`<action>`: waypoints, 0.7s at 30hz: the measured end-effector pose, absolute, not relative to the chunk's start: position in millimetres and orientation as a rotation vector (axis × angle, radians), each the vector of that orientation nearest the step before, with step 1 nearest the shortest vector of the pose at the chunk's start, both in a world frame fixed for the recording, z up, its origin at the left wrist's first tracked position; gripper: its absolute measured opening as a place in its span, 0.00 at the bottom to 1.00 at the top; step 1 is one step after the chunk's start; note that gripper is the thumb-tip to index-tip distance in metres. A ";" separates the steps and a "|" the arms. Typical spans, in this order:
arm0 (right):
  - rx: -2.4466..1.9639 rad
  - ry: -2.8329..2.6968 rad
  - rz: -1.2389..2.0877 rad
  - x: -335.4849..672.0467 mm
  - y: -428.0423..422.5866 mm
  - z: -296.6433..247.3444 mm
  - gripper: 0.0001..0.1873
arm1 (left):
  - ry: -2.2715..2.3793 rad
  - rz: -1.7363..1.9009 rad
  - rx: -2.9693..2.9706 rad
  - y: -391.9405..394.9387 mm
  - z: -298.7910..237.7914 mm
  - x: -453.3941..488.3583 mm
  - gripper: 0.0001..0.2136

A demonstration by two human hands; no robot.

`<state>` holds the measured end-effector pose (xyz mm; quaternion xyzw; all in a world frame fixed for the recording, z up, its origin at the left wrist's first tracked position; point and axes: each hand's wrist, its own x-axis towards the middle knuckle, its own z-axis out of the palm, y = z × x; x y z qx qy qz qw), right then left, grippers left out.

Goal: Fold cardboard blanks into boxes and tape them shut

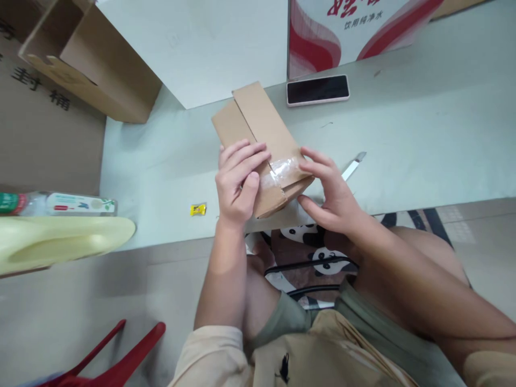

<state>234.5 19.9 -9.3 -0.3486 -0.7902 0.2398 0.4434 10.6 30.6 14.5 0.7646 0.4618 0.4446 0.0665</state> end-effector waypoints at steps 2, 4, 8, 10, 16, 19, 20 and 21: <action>-1.124 -1.946 0.557 240.8 19.2 -5.9 0.26 | 1.381 1.409 2.277 29.6 8.6 14.3 0.21; -1.513 -2.009 0.521 249.7 19.2 0.0 0.24 | 1.367 1.474 2.244 28.0 5.0 19.6 0.20; -2.187 -2.251 0.546 266.9 21.6 9.9 0.26 | 1.430 1.509 2.209 25.2 4.1 30.7 0.21; -2.319 -2.286 0.563 270.9 23.4 10.8 0.24 | 1.452 1.506 2.204 24.9 4.3 33.7 0.22; -1.840 -1.911 0.787 271.3 25.7 5.3 0.18 | 1.485 1.458 2.183 26.2 1.1 33.6 0.25; -1.284 -1.701 0.836 271.8 22.2 6.8 0.23 | 1.546 1.416 2.156 25.8 -3.0 32.9 0.29; -1.144 -1.669 0.802 272.1 19.8 8.2 0.25 | 1.567 1.414 2.143 25.3 -4.2 32.8 0.31; -1.051 -1.659 0.745 272.4 16.8 9.7 0.26 | 1.584 1.416 2.128 24.6 -5.2 33.0 0.32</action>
